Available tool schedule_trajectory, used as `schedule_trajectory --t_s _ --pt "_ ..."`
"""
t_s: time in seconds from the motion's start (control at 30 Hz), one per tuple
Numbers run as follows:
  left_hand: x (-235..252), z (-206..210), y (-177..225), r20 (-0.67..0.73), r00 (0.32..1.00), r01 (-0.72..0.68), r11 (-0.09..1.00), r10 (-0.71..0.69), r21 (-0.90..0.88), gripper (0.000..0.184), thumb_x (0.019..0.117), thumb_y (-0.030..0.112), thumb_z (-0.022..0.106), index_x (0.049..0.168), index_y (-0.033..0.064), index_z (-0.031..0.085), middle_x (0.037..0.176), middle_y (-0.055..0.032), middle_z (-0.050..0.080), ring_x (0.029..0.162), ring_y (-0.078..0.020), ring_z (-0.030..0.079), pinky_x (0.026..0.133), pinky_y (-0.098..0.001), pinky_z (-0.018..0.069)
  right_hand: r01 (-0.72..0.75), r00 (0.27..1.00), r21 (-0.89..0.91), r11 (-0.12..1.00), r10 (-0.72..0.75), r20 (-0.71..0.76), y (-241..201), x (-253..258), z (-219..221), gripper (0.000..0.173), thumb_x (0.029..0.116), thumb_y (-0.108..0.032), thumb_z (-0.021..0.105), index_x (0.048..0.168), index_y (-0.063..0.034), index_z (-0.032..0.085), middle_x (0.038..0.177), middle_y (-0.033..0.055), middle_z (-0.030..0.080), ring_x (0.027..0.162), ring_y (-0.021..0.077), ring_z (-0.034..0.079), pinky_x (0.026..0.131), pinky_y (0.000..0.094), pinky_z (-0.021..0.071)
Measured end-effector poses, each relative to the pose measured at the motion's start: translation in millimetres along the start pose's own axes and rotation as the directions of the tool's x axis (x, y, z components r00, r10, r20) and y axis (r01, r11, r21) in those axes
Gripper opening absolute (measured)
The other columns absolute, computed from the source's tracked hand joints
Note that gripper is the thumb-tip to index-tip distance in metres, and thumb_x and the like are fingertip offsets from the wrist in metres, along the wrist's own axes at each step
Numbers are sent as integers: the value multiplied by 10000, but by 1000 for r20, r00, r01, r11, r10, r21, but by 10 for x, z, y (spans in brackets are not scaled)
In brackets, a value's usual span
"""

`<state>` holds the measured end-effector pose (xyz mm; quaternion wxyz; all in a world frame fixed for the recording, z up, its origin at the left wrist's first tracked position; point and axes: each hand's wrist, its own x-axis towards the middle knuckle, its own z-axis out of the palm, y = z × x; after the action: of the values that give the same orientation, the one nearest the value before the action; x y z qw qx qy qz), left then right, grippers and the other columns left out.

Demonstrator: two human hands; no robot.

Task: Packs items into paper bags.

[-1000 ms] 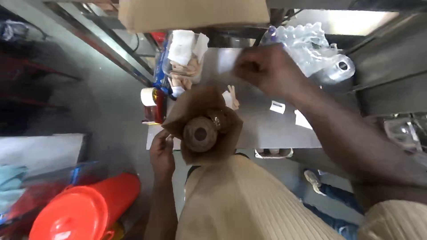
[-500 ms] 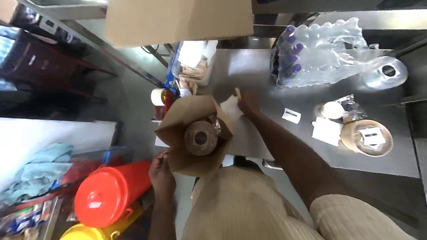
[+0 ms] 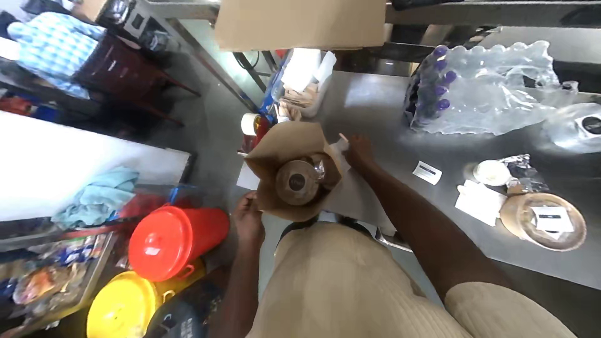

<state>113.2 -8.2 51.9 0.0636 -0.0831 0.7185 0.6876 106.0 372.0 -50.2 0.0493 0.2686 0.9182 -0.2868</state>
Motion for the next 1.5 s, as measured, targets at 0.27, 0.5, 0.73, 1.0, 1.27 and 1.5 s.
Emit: schedule_trajectory --t_s 0.27,0.5,0.73,1.0,1.27,1.5 --pt "37 -92 58 39 997 67 996 -65 -51 191 1065 117 502 1113 63 679 1087 -89 727 927 -206 709 810 -383 609 26 999 101 995 -28 15 192 57 122 367 961 -226 659 1257 -11 638 1188 256 657 1105 447 639 915 658 527" --pt "165 -518 25 24 991 133 987 -132 -93 209 1077 128 499 1140 26 670 1177 -143 709 1007 -271 715 896 -453 601 349 932 58 935 -353 83 -1254 -865 -2385 290 1031 -277 622 1236 -73 597 995 161 663 867 314 667 747 589 553" --pt "419 -449 45 192 980 66 996 -53 -61 208 1078 141 504 1163 43 667 1202 -127 709 1039 -274 710 924 -454 593 803 541 -232 549 -509 669 -2470 -835 -1675 321 954 -241 691 1260 -146 682 1045 116 717 944 326 698 819 582 569" --pt "356 -334 111 439 896 -114 990 65 87 236 1032 116 589 1253 79 665 1194 -65 718 1059 -215 711 919 -407 619 817 551 -136 561 -688 473 -2282 -528 -497 213 905 -301 708 1044 -141 719 895 61 687 794 216 668 675 451 568" --pt "-119 -240 -39 628 777 -163 947 -51 278 1047 805 463 811 1638 178 245 1663 -95 303 1439 -219 455 1096 -440 514 523 843 247 816 -453 -290 -1448 -980 -2085 214 1051 -82 524 1103 40 692 1000 87 735 889 136 711 831 347 620" --pt "-514 222 52 404 914 -206 839 -18 504 706 864 165 713 1449 -87 409 1303 -227 623 1185 -229 646 1010 -420 557 201 964 536 820 -262 39 -432 -1637 -692 828 814 -151 847 1530 -59 441 1539 132 483 1380 210 518 1139 411 483"
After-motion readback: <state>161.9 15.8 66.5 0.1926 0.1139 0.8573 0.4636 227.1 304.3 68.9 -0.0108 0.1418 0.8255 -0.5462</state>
